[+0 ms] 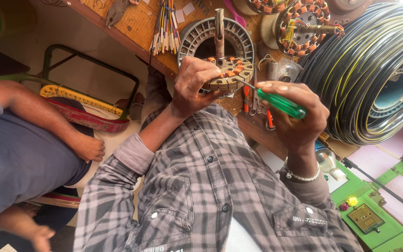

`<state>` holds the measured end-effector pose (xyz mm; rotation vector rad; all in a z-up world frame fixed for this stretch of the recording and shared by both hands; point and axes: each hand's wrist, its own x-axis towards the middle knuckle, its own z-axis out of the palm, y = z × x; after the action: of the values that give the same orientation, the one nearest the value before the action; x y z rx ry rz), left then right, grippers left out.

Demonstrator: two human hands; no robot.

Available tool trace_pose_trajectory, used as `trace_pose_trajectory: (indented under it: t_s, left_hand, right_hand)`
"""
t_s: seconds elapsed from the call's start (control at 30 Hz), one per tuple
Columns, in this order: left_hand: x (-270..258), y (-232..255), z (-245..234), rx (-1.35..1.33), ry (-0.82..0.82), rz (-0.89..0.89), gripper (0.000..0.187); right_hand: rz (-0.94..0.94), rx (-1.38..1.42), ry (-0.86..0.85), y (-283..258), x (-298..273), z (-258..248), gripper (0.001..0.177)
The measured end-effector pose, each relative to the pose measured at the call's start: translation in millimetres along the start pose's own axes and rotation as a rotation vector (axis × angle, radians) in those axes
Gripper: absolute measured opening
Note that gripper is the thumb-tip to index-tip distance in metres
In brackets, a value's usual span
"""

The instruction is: The person uses a screwdriver to adjust and secure components on a motor stator. They insert small white insulating pieces into slots and tighten connections with the screwdriver.

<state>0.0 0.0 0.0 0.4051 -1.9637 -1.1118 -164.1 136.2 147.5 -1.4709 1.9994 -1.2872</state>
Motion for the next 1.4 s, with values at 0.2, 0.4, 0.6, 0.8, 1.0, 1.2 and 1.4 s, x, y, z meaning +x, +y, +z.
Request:
trace_pose_trajectory:
  t_s: [0.2,0.4,0.6,0.8,1.0,1.2,1.4]
  left_hand:
    - [1,2,-1,0.013,0.015,-0.004,0.048]
    - [0,2,1,0.004,0.039,-0.012,0.048]
    - [-2,0,0,-0.016,0.039,-0.016,0.046]
    - [6,4,-5,0.044,-0.02,0.045,0.041]
    - [8,5,-2,0.04,0.009,0.025,0.039]
    - [4,3,-1,0.092,-0.003,0.053,0.033]
    - [7,6,-3,0.099,-0.015,0.063,0.034]
  right_hand:
    - [0.002,-0.047,-0.073,-2,7,4,0.028]
    - [-0.023,-0.023,-0.139,-3,14,7,0.024]
    - [-0.021,-0.056,-0.175,1,17,11,0.02]
    - [-0.042,-0.092,-0.181,4,26,12,0.014]
    - [0.06,0.057,-0.241,5,33,9,0.009]
    - [0.098,0.08,-0.22,1,21,11,0.012]
    - [0.03,0.048,-0.206,1,16,12,0.02]
